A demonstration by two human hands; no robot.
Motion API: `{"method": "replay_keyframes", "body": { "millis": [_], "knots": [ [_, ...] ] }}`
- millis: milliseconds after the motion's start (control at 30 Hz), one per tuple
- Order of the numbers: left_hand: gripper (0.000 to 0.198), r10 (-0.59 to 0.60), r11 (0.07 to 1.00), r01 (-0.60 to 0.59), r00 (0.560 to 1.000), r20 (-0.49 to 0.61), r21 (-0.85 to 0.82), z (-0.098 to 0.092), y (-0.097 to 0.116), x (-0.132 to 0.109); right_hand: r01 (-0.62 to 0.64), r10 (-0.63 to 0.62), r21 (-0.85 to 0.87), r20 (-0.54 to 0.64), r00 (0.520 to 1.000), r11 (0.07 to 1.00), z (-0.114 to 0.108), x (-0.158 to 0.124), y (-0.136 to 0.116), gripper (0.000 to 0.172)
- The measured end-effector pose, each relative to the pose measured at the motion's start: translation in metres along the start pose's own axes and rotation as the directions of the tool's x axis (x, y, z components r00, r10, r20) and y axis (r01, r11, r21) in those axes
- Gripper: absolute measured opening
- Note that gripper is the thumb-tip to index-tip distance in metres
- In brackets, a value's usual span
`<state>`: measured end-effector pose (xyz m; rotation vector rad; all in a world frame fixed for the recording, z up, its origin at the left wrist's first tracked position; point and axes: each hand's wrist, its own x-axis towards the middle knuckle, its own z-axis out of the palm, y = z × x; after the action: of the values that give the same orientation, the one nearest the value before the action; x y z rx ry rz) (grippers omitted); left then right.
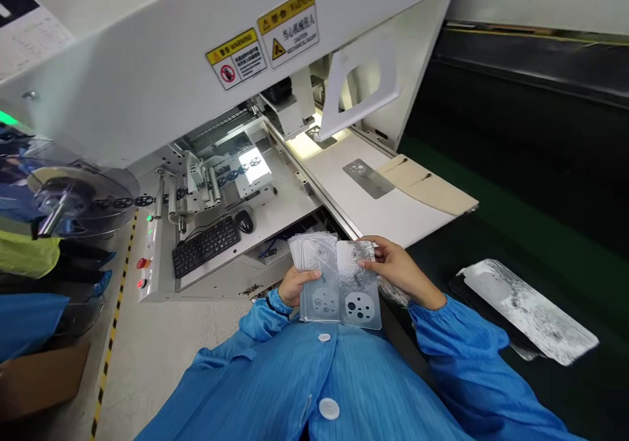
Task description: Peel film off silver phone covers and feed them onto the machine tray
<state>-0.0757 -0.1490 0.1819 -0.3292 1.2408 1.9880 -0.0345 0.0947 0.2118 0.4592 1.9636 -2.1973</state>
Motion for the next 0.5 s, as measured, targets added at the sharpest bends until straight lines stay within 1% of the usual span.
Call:
{"method": "replay_keyframes", "body": {
  "millis": [33, 67, 100, 133, 167, 200, 233, 267, 300, 333, 367, 433, 500],
  "knots": [
    [0.064, -0.006, 1.0, 0.006, 1.0, 0.01, 0.012, 0.001, -0.002, 0.001, -0.013, 0.016, 0.034, -0.088, 0.996, 0.999, -0.015, -0.007, 0.002, 0.07],
    [0.064, -0.014, 1.0, 0.013, 1.0, 0.026, 0.023, 0.001, -0.003, 0.003, -0.022, 0.04, 0.086, -0.218, 0.975, 0.996, -0.032, -0.016, 0.005, 0.064],
    [0.063, -0.023, 0.999, 0.022, 0.998, 0.054, 0.034, 0.001, -0.005, 0.004, -0.014, 0.067, 0.144, -0.371, 0.926, 0.989, -0.051, -0.027, 0.008, 0.056],
    [0.062, -0.035, 0.999, 0.03, 0.995, 0.099, 0.044, 0.002, -0.007, 0.006, 0.013, 0.094, 0.195, -0.527, 0.845, 0.981, -0.07, -0.038, 0.012, 0.047],
    [0.061, -0.048, 0.998, 0.041, 0.986, 0.157, 0.048, 0.002, -0.008, 0.007, 0.05, 0.115, 0.226, -0.658, 0.744, 0.973, -0.088, -0.051, 0.016, 0.036],
    [0.059, -0.068, 0.997, 0.059, 0.972, 0.224, 0.047, 0.002, -0.01, 0.009, 0.087, 0.132, 0.241, -0.759, 0.637, 0.967, -0.105, -0.064, 0.021, 0.027],
    [0.058, -0.096, 0.995, 0.088, 0.952, 0.291, 0.043, 0.003, -0.011, 0.011, 0.112, 0.142, 0.24, -0.828, 0.543, 0.964, -0.119, -0.077, 0.027, 0.02],
    [0.057, -0.127, 0.992, 0.12, 0.93, 0.345, 0.041, 0.004, -0.013, 0.013, 0.12, 0.152, 0.232, -0.871, 0.467, 0.965, -0.13, -0.089, 0.033, 0.016],
    [0.057, -0.153, 0.988, 0.148, 0.913, 0.379, 0.044, 0.006, -0.014, 0.015, 0.115, 0.166, 0.23, -0.9, 0.403, 0.966, -0.138, -0.099, 0.039, 0.016],
    [0.055, -0.173, 0.985, 0.165, 0.904, 0.391, 0.056, 0.009, -0.016, 0.017, 0.095, 0.183, 0.231, -0.916, 0.357, 0.968, -0.143, -0.106, 0.047, 0.018],
    [0.054, -0.184, 0.983, 0.168, 0.901, 0.393, 0.075, 0.012, -0.017, 0.019, 0.063, 0.199, 0.232, -0.922, 0.331, 0.971, -0.146, -0.112, 0.055, 0.02],
    [0.053, -0.182, 0.982, 0.147, 0.908, 0.377, 0.12, 0.021, -0.02, 0.023, -0.03, 0.215, 0.217, -0.926, 0.31, 0.976, -0.148, -0.119, 0.071, 0.024],
    [0.055, -0.18, 0.977, 0.129, 0.925, 0.336, 0.168, 0.034, -0.023, 0.024, -0.145, 0.197, 0.16, -0.934, 0.297, 0.976, -0.148, -0.123, 0.085, 0.025]
  ]
}}
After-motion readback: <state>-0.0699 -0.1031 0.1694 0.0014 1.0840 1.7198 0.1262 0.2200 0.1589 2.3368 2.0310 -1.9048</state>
